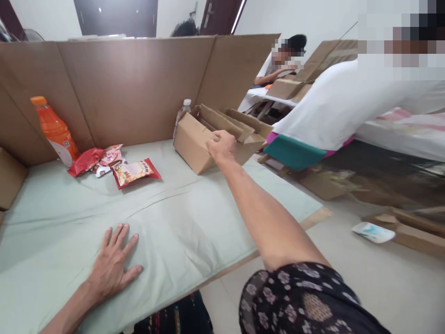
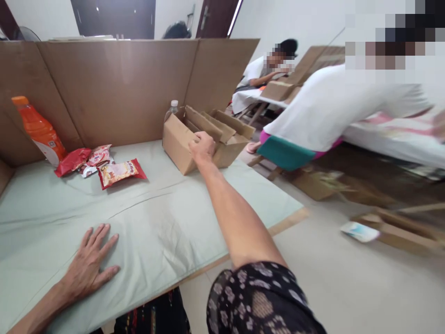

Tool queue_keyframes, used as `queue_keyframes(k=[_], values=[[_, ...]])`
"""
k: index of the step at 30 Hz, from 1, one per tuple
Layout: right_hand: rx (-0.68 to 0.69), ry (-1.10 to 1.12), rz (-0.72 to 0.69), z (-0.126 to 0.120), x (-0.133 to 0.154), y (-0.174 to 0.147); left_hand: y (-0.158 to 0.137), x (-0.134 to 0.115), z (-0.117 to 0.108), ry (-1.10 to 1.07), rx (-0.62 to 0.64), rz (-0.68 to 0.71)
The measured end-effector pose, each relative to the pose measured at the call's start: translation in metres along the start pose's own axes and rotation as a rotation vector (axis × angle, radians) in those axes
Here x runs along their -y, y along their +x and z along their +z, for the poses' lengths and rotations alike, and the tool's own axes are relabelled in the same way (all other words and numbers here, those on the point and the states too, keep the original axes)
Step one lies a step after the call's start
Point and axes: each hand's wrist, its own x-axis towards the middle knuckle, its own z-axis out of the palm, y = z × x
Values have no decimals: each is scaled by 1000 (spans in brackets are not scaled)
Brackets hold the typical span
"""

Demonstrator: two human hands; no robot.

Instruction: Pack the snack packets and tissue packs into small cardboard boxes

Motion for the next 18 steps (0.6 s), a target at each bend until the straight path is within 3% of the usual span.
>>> queue_keyframes(k=[3, 7, 10, 14, 18], values=[[-22, -48, 126, -31, 19, -36, -2, 0, -1, -133, 15, -49], [61, 2, 99, -94, 57, -106, -7, 1, 2, -248, -47, -129], [246, 105, 41, -129, 84, -157, -11, 1, -1, -326, -118, -201], [428, 288, -130, -141, 119, -199, -23, -10, -28, -432, -237, -241], [614, 492, -256, -123, 160, -214, -44, -29, -75, -459, -479, -233]])
